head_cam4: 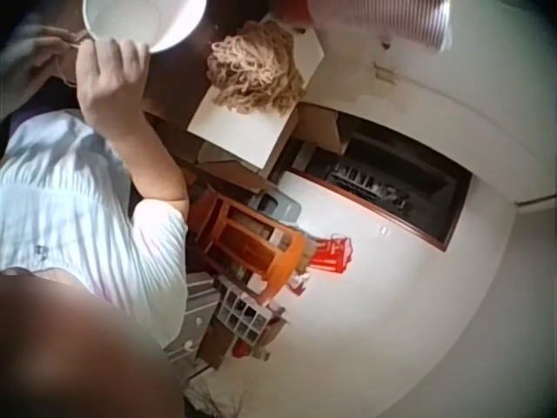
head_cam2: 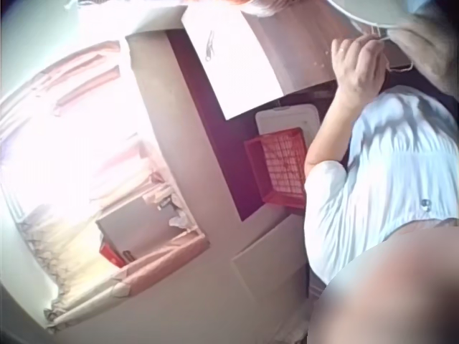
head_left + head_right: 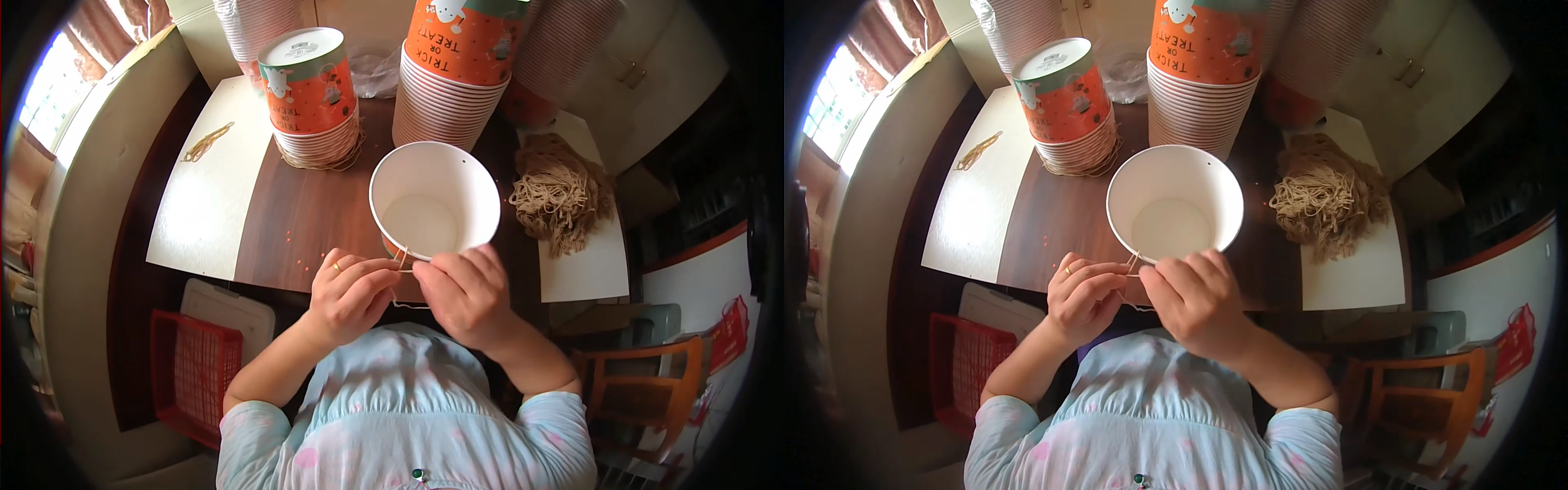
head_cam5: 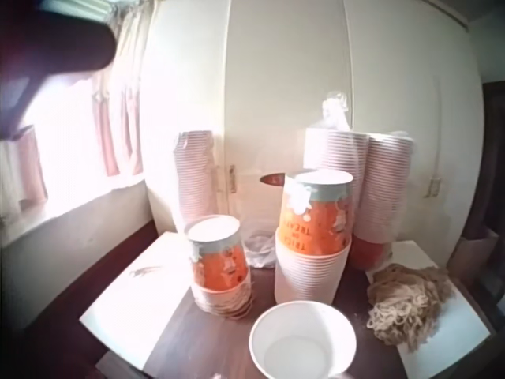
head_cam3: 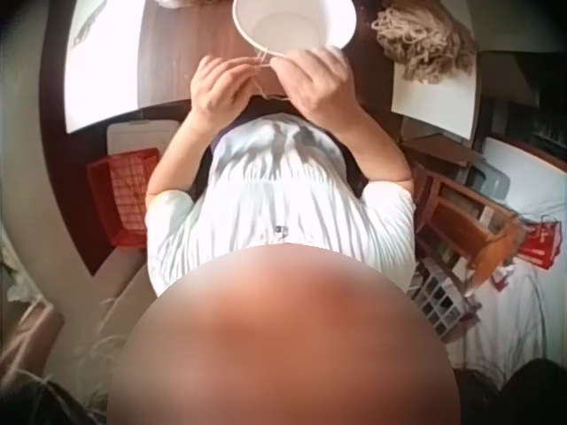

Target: Attaching rubber bands to paper cups for packaging or assembly.

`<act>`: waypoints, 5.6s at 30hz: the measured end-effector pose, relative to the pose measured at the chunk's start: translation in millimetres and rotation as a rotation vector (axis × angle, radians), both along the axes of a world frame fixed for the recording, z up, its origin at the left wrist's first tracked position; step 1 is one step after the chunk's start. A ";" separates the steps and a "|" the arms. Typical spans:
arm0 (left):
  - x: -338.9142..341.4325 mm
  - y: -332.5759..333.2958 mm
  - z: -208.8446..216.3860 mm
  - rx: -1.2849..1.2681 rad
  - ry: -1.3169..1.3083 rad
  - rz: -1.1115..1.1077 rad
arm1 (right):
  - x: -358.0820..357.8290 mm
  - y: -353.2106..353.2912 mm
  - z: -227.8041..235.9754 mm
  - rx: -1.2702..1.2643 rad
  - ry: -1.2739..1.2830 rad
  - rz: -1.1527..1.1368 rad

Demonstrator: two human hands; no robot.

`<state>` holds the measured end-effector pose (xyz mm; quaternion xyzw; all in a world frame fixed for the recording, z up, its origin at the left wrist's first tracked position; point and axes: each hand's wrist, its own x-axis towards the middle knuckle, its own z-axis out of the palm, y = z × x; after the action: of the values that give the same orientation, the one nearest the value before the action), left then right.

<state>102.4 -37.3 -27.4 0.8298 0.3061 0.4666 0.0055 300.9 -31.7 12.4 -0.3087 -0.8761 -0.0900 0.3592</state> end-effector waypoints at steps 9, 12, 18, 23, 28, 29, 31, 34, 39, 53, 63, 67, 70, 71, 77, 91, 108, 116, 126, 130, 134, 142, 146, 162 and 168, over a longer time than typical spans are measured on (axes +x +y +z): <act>34.7 -20.7 -20.6 -0.585 -0.690 0.205 | -32.8 -8.3 -54.9 -0.176 0.297 -0.178; 34.6 -18.3 -13.5 -0.788 -0.968 0.063 | -40.4 -6.1 -60.3 -0.282 0.412 -0.153; 20.1 -11.2 -24.5 -0.986 -1.227 -0.093 | -42.1 -4.8 -55.5 -0.952 0.879 0.093; 16.2 -14.2 -22.6 -0.971 -1.177 -0.109 | -46.2 -0.4 -54.6 -1.504 1.329 0.285; 18.4 -17.5 -23.8 -0.811 -1.053 -0.005 | -50.1 1.3 -53.1 -1.695 1.492 0.304; 19.7 -18.7 -23.1 -0.758 -1.017 0.018 | -49.7 1.3 -56.4 -1.729 1.542 0.327; 13.1 -16.4 -29.3 -0.580 -0.822 0.088 | -48.1 1.8 -62.1 -1.785 1.572 0.379; 10.5 -14.3 -27.5 -0.334 -0.559 0.197 | -48.5 1.0 -63.7 -1.832 1.597 0.426; 14.9 -11.8 -21.6 -0.177 -0.403 0.250 | -51.3 -2.1 -59.1 -1.715 1.548 0.359; 3.8 -6.5 -25.3 0.019 -0.204 0.205 | -52.8 2.0 -58.5 -1.776 1.591 0.313; -0.7 -11.4 -23.1 -0.126 -0.360 0.249 | -39.5 8.8 -57.2 -1.513 1.160 0.152; 2.0 -11.3 -22.1 -0.160 -0.398 0.237 | -36.5 9.5 -50.4 -1.177 0.880 -0.017; 3.7 -12.6 -17.6 -0.197 -0.385 0.253 | -33.7 13.2 -52.4 -1.051 0.761 -0.085; 3.9 -13.5 -16.6 -0.242 -0.408 0.246 | -34.0 13.5 -51.4 -1.050 0.763 -0.086; 1.9 -16.5 -13.0 -0.457 -0.500 0.135 | -41.0 16.4 -51.6 -0.881 0.700 -0.144; -5.1 -39.9 -10.4 -1.214 -1.396 -0.382 | -36.0 17.0 -29.5 -0.216 0.278 0.215; -14.0 -47.8 43.6 -1.041 -0.388 -0.207 | -28.0 36.7 -34.3 0.029 0.238 0.300; -24.8 -48.8 78.2 -1.032 -0.230 -0.408 | -16.2 49.8 -32.2 -0.119 0.278 0.363; -130.5 -26.9 98.0 -1.407 -0.349 -0.435 | 62.3 77.2 1.8 -0.561 0.188 0.393; -128.7 -13.2 95.7 -1.163 -0.826 -0.321 | 71.0 80.8 44.3 -0.911 -0.164 0.179; -63.2 20.6 128.7 -1.059 -0.310 -0.172 | 37.8 77.3 81.1 -0.745 -0.079 0.323; -31.1 77.0 112.8 -1.402 -0.338 -0.300 | -7.3 93.5 68.7 -1.180 0.469 0.335; -47.8 70.8 76.2 -1.490 -0.409 -0.334 | 17.9 100.8 57.6 -1.112 0.454 0.281; -19.6 47.5 60.6 -1.051 -0.297 -0.238 | 5.5 95.3 68.4 -1.192 0.596 0.325; -26.1 46.2 77.8 -1.129 -0.293 -0.186 | 9.9 94.3 61.9 -0.608 -0.029 0.110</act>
<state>76.3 8.9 50.4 0.6487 0.4292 0.3387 0.5295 310.8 62.6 74.3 -0.3525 -0.8835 0.1913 0.2420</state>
